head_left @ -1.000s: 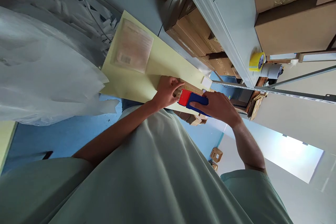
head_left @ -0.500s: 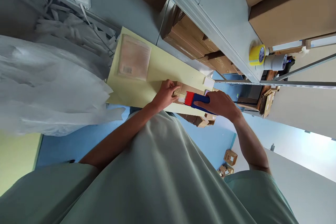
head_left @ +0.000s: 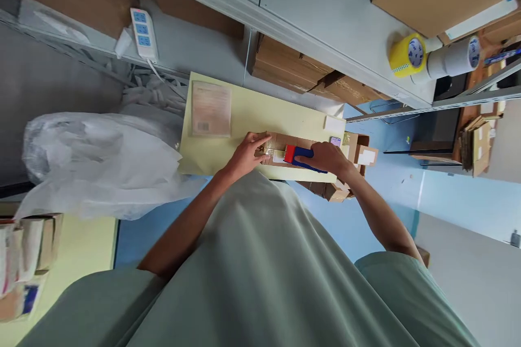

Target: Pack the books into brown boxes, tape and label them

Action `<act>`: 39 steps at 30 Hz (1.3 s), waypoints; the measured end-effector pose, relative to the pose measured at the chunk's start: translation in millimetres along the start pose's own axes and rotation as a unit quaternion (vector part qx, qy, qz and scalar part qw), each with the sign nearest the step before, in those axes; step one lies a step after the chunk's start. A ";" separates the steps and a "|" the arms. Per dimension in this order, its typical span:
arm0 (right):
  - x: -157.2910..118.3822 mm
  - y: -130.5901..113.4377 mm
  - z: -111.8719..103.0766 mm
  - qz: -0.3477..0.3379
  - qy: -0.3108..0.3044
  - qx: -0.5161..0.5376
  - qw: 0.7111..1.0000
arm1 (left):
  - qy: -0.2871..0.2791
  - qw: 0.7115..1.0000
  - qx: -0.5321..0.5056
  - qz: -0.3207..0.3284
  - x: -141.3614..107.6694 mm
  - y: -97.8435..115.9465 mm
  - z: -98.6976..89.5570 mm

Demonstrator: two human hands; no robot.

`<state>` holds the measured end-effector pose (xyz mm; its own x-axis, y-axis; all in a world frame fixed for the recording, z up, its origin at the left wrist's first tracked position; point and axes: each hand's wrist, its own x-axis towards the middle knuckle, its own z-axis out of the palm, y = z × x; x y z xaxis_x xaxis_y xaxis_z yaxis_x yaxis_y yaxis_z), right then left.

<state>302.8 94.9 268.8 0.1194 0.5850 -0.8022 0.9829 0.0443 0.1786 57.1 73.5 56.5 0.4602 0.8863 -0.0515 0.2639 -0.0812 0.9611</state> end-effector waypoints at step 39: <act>18.2 220.4 81.5 -0.082 -0.038 0.216 0.972 | 0.349 0.896 0.173 -0.214 47.0 60.6 65.2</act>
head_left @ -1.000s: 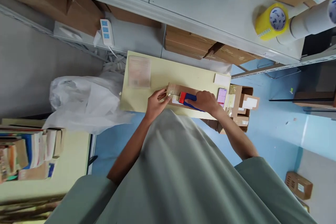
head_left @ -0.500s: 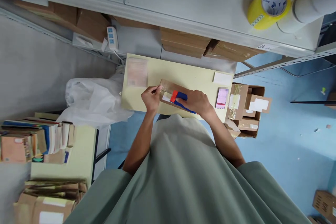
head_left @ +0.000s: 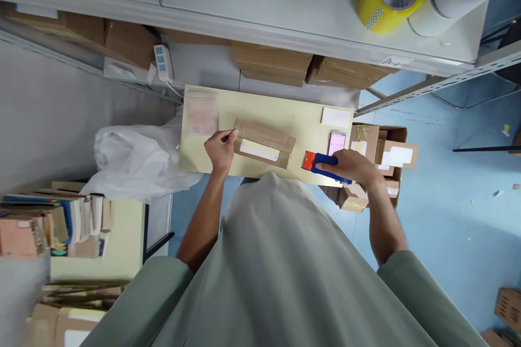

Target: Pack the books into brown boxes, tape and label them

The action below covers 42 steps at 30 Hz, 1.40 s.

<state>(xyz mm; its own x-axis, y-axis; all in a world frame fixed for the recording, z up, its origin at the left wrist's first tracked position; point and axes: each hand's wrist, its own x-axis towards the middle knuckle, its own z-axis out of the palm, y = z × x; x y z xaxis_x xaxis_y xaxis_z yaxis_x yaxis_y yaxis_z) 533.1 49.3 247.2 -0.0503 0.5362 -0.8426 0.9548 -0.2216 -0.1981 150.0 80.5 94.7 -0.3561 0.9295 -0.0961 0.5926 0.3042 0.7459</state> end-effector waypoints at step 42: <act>36.0 -65.9 56.6 0.121 0.405 0.029 0.906 | -0.054 0.988 0.040 0.140 33.2 23.4 -36.6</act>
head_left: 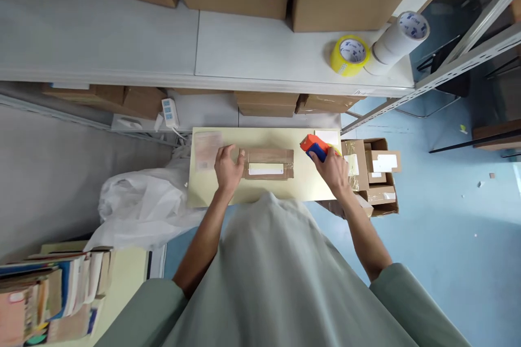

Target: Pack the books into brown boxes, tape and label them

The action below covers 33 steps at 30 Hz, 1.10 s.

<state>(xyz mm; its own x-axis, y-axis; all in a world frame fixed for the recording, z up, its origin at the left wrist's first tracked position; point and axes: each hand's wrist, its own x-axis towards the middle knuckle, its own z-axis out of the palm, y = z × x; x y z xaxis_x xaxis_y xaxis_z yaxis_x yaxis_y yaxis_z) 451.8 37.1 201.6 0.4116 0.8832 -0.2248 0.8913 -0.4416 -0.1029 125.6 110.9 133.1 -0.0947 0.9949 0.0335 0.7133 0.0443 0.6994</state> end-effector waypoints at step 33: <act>30.8 -42.3 40.7 -0.127 0.077 0.268 0.952 | -0.082 0.986 -0.114 -0.090 -4.0 -34.7 0.9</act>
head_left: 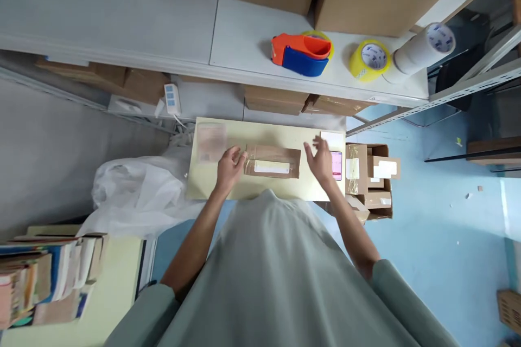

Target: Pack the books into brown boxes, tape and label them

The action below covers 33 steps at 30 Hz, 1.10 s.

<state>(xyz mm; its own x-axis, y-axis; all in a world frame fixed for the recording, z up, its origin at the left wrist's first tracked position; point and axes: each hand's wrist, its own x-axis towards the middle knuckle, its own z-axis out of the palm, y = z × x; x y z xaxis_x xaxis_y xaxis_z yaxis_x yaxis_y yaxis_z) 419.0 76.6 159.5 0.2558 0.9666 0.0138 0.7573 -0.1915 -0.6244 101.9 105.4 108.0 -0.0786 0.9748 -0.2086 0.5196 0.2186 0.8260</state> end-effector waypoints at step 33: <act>-99.3 78.9 68.8 0.179 -0.181 0.099 0.962 | -0.144 0.985 0.060 -0.075 -45.5 -66.4 32.9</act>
<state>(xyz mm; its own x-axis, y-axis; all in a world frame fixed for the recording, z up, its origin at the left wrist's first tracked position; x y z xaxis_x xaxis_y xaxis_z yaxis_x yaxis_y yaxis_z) 412.0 -22.8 55.2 0.2267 0.8473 -0.4803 0.5202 -0.5222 -0.6757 98.9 45.1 45.4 0.0737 0.8755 -0.4775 0.6187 0.3354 0.7105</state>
